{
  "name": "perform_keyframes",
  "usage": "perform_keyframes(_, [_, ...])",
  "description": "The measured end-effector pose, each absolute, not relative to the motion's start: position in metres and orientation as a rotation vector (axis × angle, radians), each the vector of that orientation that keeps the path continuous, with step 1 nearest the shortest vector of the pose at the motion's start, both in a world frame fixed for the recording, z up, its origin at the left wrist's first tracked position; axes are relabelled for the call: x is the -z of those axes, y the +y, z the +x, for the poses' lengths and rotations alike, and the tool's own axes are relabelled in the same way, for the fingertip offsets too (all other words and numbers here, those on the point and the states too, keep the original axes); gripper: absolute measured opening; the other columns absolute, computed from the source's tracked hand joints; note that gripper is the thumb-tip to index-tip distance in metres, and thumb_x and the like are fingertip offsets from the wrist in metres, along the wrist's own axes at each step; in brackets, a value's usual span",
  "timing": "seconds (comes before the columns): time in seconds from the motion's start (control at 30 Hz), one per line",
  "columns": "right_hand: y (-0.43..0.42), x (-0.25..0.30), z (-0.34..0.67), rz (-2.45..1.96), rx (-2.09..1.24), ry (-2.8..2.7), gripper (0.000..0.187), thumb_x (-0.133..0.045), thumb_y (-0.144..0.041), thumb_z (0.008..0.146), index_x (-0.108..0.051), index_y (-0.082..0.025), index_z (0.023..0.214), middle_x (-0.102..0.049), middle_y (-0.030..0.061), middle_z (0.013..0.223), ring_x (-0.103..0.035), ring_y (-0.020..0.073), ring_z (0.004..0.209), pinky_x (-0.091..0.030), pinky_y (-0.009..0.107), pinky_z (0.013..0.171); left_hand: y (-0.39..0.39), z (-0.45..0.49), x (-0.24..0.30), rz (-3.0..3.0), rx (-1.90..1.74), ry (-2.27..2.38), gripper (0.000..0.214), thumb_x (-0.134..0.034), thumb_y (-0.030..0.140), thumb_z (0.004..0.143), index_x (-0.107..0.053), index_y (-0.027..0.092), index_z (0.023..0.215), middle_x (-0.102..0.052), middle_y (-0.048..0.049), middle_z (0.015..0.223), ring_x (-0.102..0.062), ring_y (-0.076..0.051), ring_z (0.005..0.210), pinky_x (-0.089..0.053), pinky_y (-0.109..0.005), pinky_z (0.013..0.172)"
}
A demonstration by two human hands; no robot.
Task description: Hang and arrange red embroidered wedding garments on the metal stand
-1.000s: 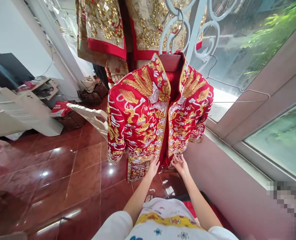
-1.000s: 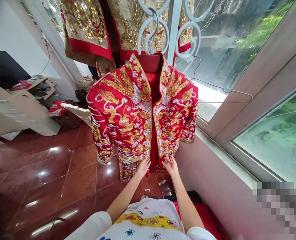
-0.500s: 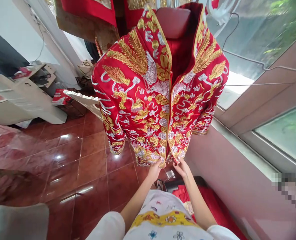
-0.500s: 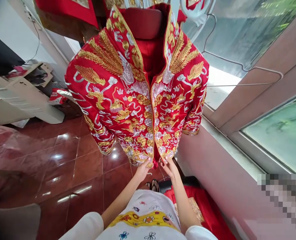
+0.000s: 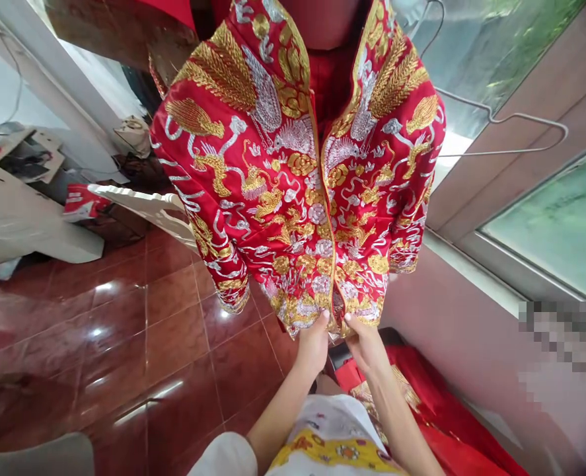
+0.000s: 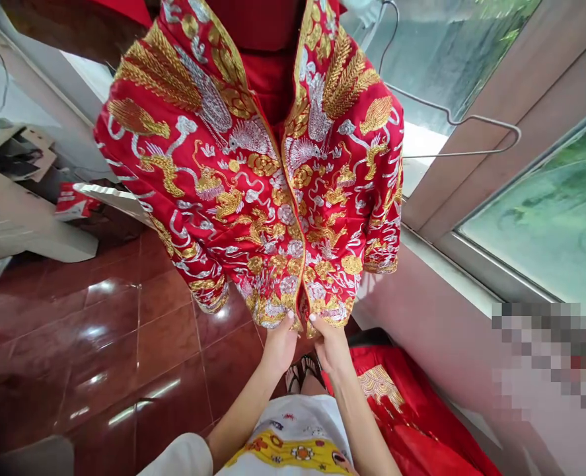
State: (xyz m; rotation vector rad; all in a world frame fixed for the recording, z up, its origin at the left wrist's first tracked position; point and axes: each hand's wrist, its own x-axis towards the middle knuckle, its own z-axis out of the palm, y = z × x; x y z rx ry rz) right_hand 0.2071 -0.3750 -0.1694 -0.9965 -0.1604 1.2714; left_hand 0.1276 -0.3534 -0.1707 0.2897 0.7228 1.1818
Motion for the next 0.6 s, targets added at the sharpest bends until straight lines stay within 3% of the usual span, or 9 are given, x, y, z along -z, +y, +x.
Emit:
perform_keyframes(0.17, [-0.384,0.14,0.195,-0.982,-1.179,-0.171,0.049,-0.077,-0.021,0.056,-0.064,-0.02,0.104,-0.068,0.0037,0.091,-0.064,0.0204,0.086,-0.053,0.039,0.08,-0.362,0.131,0.148,0.311,-1.144,0.73,0.054,-0.078,0.036,0.059,-0.061,0.02,0.108,-0.067,-0.0067,0.104,-0.059,-0.024,0.106,-0.047,-0.037,0.091])
perform_keyframes(0.6, [-0.392,0.125,0.179,-0.955,-1.072,-0.173,0.049,-0.077,-0.019,0.055,-0.063,-0.02,0.102,-0.067,0.0032,0.093,-0.061,0.0197,0.094,-0.051,0.038,0.086,-0.373,0.123,0.145,0.397,-1.166,0.835,0.049,-0.075,0.035,0.061,-0.061,0.021,0.106,-0.068,-0.0057,0.101,-0.06,-0.024,0.105,-0.049,-0.037,0.089])
